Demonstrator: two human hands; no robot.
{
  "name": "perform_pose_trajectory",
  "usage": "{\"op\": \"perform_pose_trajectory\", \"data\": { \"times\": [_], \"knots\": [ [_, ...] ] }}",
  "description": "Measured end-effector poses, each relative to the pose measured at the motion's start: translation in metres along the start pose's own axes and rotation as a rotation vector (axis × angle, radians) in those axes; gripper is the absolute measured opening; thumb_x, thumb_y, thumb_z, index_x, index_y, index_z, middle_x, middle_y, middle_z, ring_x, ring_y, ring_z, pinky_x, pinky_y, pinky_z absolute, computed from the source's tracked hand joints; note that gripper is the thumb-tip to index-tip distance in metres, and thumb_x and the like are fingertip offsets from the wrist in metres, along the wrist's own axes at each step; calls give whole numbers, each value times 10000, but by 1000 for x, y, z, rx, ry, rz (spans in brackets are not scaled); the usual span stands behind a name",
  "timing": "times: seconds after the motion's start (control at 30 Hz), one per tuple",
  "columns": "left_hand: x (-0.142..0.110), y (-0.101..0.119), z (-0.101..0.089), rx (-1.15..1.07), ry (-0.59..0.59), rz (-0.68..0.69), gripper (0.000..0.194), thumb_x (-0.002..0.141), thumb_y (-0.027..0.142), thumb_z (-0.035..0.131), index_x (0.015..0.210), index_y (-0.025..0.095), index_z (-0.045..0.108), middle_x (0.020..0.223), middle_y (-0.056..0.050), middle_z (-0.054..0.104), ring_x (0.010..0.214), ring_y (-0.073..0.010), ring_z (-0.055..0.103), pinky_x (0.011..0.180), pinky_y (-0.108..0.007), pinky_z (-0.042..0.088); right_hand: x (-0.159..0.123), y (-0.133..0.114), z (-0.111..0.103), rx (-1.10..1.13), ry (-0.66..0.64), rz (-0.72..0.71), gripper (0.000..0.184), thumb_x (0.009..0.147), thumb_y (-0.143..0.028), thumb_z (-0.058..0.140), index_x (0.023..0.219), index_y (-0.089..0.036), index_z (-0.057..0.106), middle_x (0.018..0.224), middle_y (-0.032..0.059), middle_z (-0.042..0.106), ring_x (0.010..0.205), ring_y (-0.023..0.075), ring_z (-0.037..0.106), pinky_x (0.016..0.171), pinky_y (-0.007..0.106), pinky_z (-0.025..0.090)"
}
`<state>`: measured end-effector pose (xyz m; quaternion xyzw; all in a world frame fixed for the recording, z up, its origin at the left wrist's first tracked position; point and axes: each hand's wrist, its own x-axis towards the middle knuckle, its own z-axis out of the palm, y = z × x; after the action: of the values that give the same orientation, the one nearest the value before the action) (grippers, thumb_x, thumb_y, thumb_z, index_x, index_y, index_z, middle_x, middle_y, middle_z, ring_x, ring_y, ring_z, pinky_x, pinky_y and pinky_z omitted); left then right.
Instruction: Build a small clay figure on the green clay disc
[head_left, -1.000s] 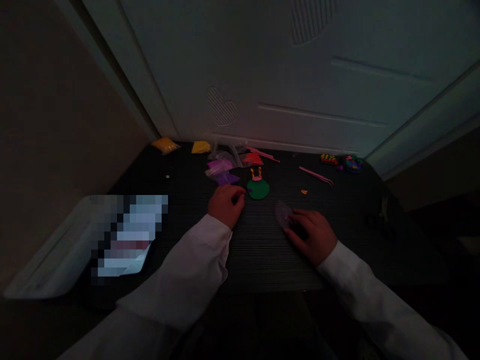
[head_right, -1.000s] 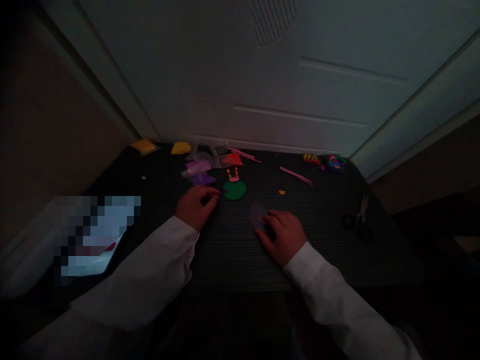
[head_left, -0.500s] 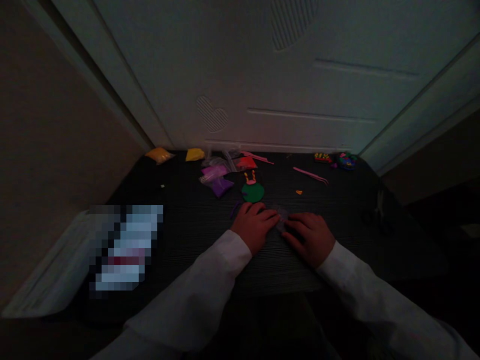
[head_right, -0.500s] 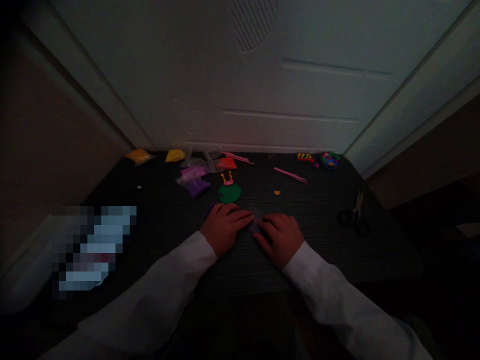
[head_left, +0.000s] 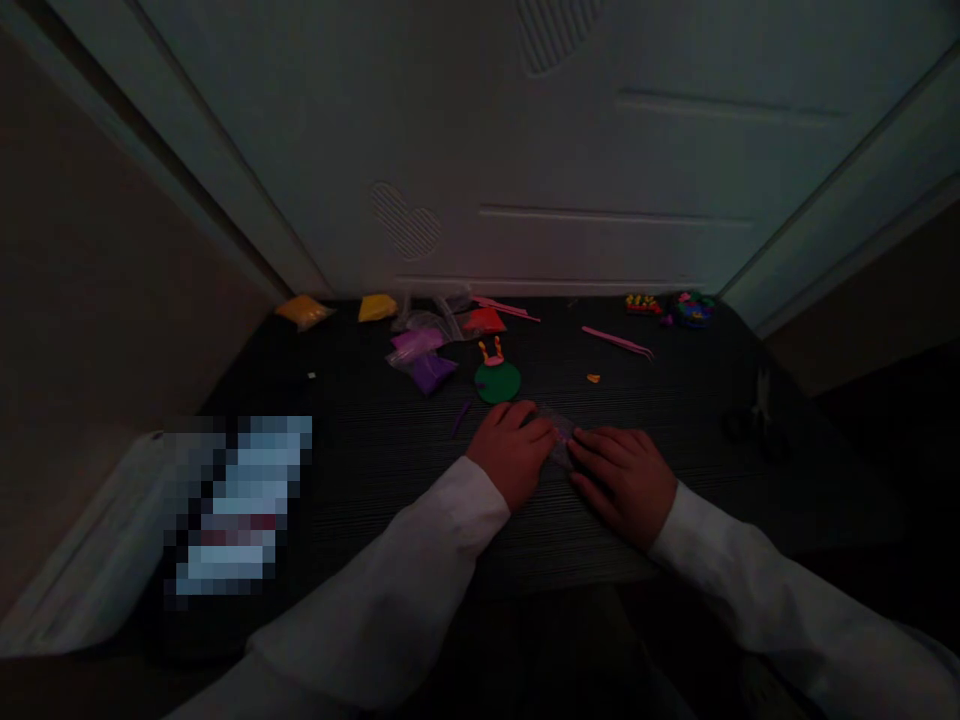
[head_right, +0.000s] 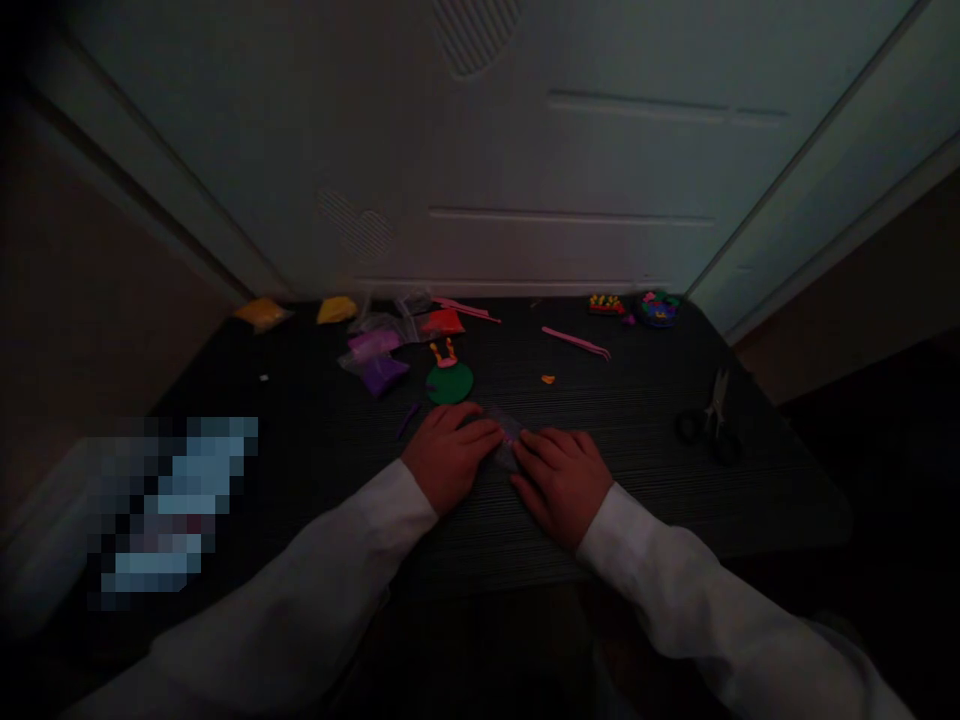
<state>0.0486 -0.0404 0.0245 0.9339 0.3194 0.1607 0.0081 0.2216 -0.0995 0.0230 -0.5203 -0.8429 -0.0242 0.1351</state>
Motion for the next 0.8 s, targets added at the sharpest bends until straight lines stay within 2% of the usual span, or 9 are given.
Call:
{"op": "perform_pose_trajectory", "data": {
  "times": [0.27, 0.47, 0.8],
  "knots": [
    [1, 5, -1, 38, 7, 23, 261, 756, 160, 381, 960, 158, 543, 925, -47, 587, 977, -207, 402, 801, -384, 309, -4, -3, -2, -2, -70, 24, 380, 780, -331, 377, 1128, -190, 438, 1155, 55, 469, 1025, 223, 385, 819, 411, 257],
    [1, 6, 0, 27, -18, 4, 279, 775, 175, 353, 999, 182, 518, 939, -38, 580, 926, -185, 428, 801, -371, 310, -6, -4, -2, -7, -86, 36, 392, 786, -321, 363, 1153, -193, 408, 1185, 49, 443, 1037, 219, 375, 832, 413, 239],
    [-2, 6, 3, 62, -28, 11, 306, 774, 187, 355, 1048, 189, 491, 972, -38, 563, 944, -201, 405, 785, -374, 312, -5, -11, -7, -37, -152, 67, 404, 808, -328, 314, 1180, -181, 374, 1213, 51, 408, 1065, 216, 341, 854, 413, 210]
  ]
}}
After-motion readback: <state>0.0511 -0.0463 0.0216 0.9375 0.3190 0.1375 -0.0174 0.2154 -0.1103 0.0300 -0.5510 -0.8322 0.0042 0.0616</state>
